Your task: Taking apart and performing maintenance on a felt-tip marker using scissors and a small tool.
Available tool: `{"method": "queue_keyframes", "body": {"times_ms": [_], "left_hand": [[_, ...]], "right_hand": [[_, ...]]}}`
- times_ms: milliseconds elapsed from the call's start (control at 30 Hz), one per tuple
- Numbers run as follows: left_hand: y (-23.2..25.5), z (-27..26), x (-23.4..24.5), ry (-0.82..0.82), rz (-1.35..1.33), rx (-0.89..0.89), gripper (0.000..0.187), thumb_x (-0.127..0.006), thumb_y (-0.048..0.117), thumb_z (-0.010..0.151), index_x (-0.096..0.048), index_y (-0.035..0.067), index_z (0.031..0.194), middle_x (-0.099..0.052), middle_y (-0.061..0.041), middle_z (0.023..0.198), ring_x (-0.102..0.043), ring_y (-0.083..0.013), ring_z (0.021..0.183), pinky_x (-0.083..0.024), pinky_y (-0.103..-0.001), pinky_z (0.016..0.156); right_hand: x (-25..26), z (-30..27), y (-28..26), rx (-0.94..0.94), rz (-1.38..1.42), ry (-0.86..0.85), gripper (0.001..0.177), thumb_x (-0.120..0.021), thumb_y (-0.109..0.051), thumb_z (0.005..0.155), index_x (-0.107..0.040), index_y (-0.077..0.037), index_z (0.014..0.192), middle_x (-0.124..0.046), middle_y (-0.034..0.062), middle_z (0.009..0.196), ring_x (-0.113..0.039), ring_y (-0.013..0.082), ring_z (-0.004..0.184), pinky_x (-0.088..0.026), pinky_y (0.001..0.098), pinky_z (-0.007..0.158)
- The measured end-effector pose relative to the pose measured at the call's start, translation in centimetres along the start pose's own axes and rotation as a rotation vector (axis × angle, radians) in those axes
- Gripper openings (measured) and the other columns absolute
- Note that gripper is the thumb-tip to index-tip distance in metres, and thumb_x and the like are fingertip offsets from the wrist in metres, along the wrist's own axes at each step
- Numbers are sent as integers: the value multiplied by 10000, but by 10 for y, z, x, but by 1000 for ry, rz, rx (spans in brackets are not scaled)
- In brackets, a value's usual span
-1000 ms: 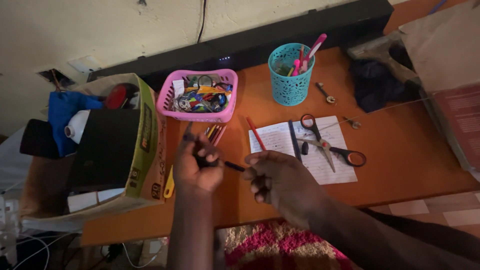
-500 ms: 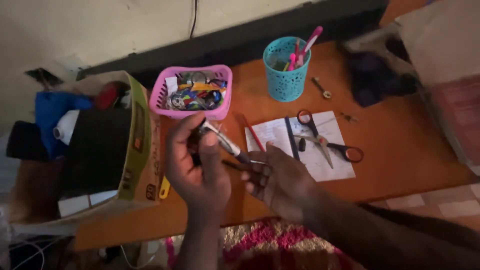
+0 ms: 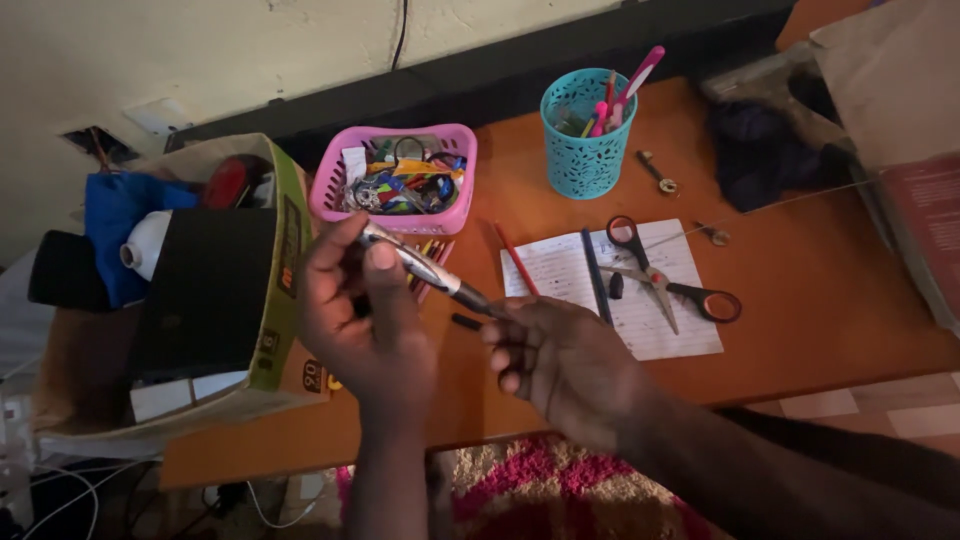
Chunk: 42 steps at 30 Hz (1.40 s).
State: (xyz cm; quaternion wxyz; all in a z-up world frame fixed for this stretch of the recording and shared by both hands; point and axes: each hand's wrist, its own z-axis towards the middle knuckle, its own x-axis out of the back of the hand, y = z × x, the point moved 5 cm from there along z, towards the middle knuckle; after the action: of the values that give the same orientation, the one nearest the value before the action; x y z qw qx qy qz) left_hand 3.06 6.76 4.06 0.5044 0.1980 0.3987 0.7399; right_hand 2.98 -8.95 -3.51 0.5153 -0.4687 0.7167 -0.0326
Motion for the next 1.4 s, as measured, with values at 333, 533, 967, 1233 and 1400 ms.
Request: {"method": "queue_keyframes", "body": {"times_ms": [333,533,967,1233,1400], "left_hand": [[-6,0,2,16,14,-12,331,-672,230,1127,-588,1,1351,-658,-77,1185,-635,-84,995,-557,-251,927],[-6,1,2,0,23,-20,324,-668,215,1114,-590,-1,1343,-668,-75,1184,-637,-80,946,-558,-242,874],[-89,-30,-15,-130,-590,1090,210,-733,298,944,-650,122,1023,-536,21,676,-509,-102,532,-375,-249,383],[-61,-40,-51,-269,-498,1129,197,-717,274,928,-705,99,1017,-584,61,670,-465,-30,467,-337,-210,391],[-60,-34,-47,-258,-257,1116,275,-757,214,862,-545,118,1008,-626,13,695,-487,-61,446,-295,-239,342]], "right_hand": [[1,-1,4,2,-39,-107,103,-644,-193,978,-604,-105,1015,-649,21,882,-622,145,749,-489,299,646],[5,0,6,19,-57,-55,103,-615,-202,967,-605,-100,981,-625,40,813,-623,175,695,-497,330,597],[-8,-9,-32,285,-492,9,212,-521,-179,978,-594,-79,1149,-690,77,816,-662,184,663,-531,334,576],[-12,-10,-36,207,-361,-98,417,-538,-189,951,-560,-84,1354,-705,101,837,-672,206,647,-510,334,530],[-7,-7,-27,177,-446,-47,487,-581,-296,993,-519,-2,1377,-695,114,826,-680,202,618,-529,328,519]]}}
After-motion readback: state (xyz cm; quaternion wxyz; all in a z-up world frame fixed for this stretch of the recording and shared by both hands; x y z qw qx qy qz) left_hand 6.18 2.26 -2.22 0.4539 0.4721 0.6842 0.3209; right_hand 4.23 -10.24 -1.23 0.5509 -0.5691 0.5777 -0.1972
